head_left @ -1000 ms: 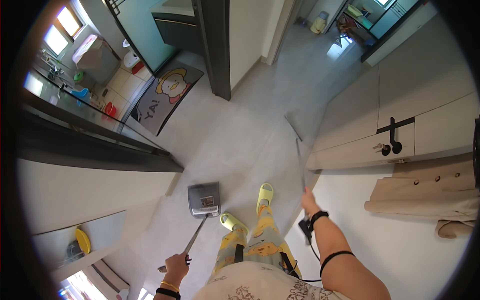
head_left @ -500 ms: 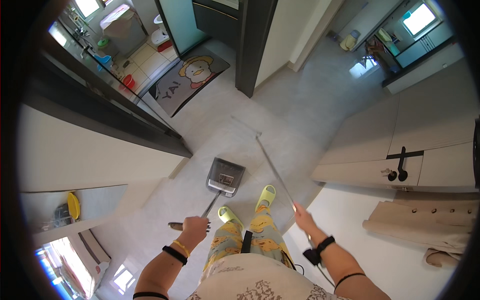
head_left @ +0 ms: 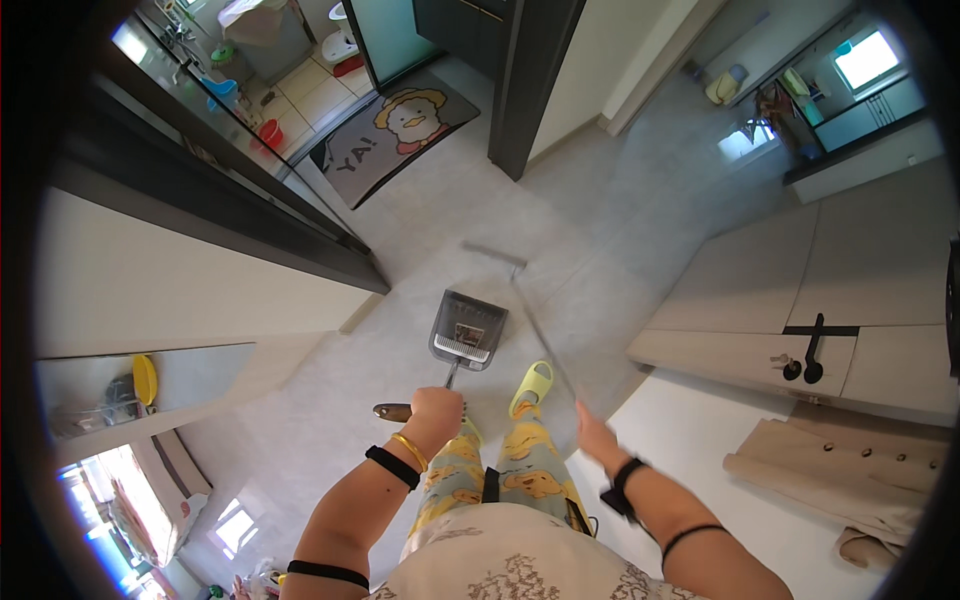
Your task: The person is sweeping the floor in a bedroom using a broom and a dustpan.
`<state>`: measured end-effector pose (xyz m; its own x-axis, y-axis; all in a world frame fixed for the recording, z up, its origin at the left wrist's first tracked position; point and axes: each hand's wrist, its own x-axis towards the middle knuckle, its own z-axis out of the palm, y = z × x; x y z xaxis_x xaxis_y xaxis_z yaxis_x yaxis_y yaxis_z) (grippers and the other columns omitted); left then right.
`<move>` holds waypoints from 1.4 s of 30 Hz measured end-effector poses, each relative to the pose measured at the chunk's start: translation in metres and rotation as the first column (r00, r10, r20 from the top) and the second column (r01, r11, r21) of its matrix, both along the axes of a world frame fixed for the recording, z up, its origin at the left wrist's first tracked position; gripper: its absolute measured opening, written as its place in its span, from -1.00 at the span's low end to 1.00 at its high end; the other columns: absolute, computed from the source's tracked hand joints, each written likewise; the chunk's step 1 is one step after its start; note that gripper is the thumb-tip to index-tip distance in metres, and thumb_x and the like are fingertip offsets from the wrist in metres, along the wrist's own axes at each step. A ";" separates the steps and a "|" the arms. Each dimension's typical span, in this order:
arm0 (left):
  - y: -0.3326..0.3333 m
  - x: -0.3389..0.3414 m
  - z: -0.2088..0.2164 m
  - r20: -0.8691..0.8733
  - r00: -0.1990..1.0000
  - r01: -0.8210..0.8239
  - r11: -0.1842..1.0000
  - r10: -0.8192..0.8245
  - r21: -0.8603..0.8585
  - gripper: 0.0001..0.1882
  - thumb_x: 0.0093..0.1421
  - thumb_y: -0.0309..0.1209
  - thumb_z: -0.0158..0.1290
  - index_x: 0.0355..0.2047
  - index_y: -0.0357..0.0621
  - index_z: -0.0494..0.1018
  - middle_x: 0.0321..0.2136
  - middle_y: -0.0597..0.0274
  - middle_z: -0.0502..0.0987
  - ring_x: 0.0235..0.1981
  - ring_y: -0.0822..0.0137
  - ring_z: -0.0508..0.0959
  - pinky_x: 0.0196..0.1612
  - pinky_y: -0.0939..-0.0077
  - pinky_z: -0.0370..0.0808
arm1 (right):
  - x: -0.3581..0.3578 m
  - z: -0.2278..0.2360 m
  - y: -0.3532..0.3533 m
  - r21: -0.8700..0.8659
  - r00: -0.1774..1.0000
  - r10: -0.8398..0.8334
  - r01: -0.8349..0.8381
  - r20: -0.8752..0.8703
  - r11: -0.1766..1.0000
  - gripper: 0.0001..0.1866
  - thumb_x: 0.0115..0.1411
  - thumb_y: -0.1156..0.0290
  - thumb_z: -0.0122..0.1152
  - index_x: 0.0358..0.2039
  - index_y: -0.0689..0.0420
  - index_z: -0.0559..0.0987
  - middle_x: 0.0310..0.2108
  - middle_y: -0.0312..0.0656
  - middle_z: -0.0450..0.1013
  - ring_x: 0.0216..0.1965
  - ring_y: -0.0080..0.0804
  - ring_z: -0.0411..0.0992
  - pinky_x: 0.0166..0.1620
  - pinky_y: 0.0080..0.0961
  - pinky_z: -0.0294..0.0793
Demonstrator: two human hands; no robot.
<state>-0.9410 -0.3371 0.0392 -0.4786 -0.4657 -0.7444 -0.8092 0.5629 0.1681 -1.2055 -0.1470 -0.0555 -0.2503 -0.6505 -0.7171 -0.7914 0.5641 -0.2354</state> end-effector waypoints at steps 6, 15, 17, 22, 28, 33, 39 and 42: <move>0.012 0.008 -0.004 -0.032 0.999 -0.009 1.000 0.009 0.005 -0.85 -0.12 -0.45 0.02 -0.47 -0.05 0.50 -0.48 0.18 0.53 -0.37 0.18 0.54 -0.38 0.38 0.46 | 0.019 0.115 0.081 0.113 0.988 -0.077 0.062 0.137 0.992 -0.51 0.14 0.37 -0.20 0.13 -0.12 0.11 -0.54 0.13 0.41 -0.48 0.06 0.41 -0.36 -0.11 0.37; 0.043 0.067 0.012 0.025 0.999 0.046 0.999 -0.046 0.003 -0.84 -0.12 -0.44 0.03 -0.45 -0.02 0.45 -0.51 0.21 0.52 -0.38 0.23 0.54 -0.42 0.38 0.46 | -0.049 0.050 0.004 -0.271 0.993 -0.046 0.075 0.113 0.960 -0.55 0.13 0.40 -0.13 0.08 -0.05 0.24 -0.21 0.11 0.38 -0.18 -0.01 0.37 -0.13 -0.31 0.35; 0.047 0.075 0.009 0.044 0.997 0.071 0.997 -0.070 -0.020 -0.84 -0.12 -0.43 0.04 -0.44 -0.02 0.45 -0.50 0.21 0.52 -0.38 0.25 0.54 -0.43 0.40 0.45 | -0.057 0.009 -0.019 -0.329 0.992 -0.040 0.076 0.116 0.941 -0.56 0.13 0.40 -0.14 0.07 -0.03 0.25 -0.15 0.11 0.36 -0.13 -0.02 0.35 -0.09 -0.32 0.33; 0.064 0.090 0.002 0.063 0.990 0.135 0.985 -0.129 -0.103 -0.90 -0.06 -0.37 0.05 -0.48 0.01 0.48 -0.50 0.29 0.52 -0.38 0.32 0.54 -0.44 0.48 0.43 | 0.002 -0.010 0.001 -0.088 0.993 -0.114 0.117 0.034 0.989 -0.55 0.13 0.40 -0.17 0.07 -0.02 0.22 -0.29 0.07 0.42 -0.27 0.02 0.40 -0.22 -0.22 0.37; 0.057 0.096 -0.004 0.083 0.991 0.111 0.993 -0.108 -0.041 -0.89 -0.08 -0.39 0.05 -0.47 0.00 0.46 -0.49 0.24 0.52 -0.41 0.26 0.55 -0.45 0.43 0.45 | 0.039 0.084 0.108 -0.005 0.991 -0.009 0.010 0.137 1.000 -0.54 0.11 0.41 -0.15 0.08 -0.07 0.22 -0.36 0.10 0.42 -0.32 0.01 0.41 -0.23 -0.24 0.39; 0.061 0.114 -0.001 0.110 0.990 0.085 0.996 -0.082 -0.023 -0.86 -0.09 -0.38 0.05 -0.44 0.01 0.45 -0.49 0.24 0.53 -0.40 0.26 0.55 -0.45 0.43 0.45 | 0.014 0.106 0.072 -0.113 0.979 -0.100 0.121 0.179 0.986 -0.54 0.10 0.41 -0.14 0.07 -0.05 0.23 -0.30 0.12 0.41 -0.27 0.11 0.37 -0.18 -0.18 0.37; 0.063 0.129 0.011 0.158 0.982 0.111 0.993 -0.104 -0.034 -0.85 -0.08 -0.37 0.06 -0.42 0.03 0.46 -0.46 0.27 0.53 -0.38 0.28 0.55 -0.45 0.45 0.45 | -0.038 -0.016 -0.028 -0.440 0.997 -0.073 0.069 0.007 0.896 -0.57 0.11 0.41 -0.17 0.04 0.08 0.25 -0.19 0.12 0.36 -0.16 0.07 0.33 -0.13 -0.19 0.32; 0.063 0.141 0.000 0.144 0.983 0.120 0.993 -0.116 -0.021 -0.85 -0.08 -0.38 0.04 -0.43 0.06 0.45 -0.50 0.28 0.52 -0.41 0.28 0.55 -0.43 0.42 0.45 | -0.028 -0.037 -0.055 -0.410 0.973 -0.230 0.223 0.032 0.884 -0.58 0.12 0.42 -0.19 0.04 0.12 0.26 -0.16 0.13 0.35 -0.12 0.03 0.32 -0.10 -0.25 0.32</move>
